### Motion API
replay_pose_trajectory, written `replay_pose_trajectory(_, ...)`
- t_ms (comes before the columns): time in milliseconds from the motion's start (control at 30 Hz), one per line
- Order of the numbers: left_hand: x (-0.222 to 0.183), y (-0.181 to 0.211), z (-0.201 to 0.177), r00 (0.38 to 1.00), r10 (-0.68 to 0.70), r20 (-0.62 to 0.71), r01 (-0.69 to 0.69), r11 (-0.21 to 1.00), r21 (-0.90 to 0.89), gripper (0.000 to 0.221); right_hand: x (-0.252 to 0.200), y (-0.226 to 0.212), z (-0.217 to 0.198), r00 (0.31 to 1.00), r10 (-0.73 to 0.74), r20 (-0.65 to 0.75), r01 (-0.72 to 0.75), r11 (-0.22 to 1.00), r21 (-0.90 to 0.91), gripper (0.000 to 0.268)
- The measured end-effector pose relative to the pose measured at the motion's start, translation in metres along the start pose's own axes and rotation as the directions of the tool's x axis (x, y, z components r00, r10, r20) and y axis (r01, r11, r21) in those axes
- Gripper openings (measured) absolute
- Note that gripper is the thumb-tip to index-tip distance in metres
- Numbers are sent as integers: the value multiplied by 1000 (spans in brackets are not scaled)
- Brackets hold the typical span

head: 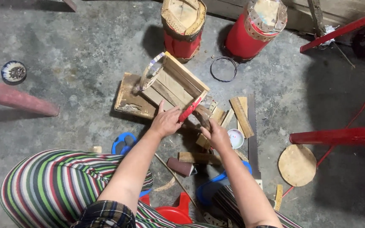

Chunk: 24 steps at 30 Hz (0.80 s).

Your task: Assembling a small wooden frame or box by applying glue to joints and hammering nails while sitting on the floor.

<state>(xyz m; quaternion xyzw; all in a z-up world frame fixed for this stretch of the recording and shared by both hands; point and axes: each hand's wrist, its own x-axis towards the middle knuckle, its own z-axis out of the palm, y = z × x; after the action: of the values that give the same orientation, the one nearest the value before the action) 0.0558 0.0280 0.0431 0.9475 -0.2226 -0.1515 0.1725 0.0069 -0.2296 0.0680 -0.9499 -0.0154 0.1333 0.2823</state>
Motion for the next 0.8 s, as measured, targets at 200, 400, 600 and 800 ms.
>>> replay_pose_trajectory(200,-5,3,-7,999,-1,-37,2,1000,11,45,-4,-13,-34,995,-51,85,54,998,-31,41)
replay_pose_trajectory(400,-1,2,11,978,-26,-205,21,999,-30,49,-11,-5,-20,1000,-31,0,31,998,-57,38)
replay_pose_trajectory(600,7,10,27,951,-100,-293,80,994,-79,33,-11,10,-11,999,43,-7,-44,998,-52,41)
replay_pose_trajectory(800,6,9,26,959,-116,-259,94,991,-93,32,-11,6,-5,998,55,6,-55,998,-6,44)
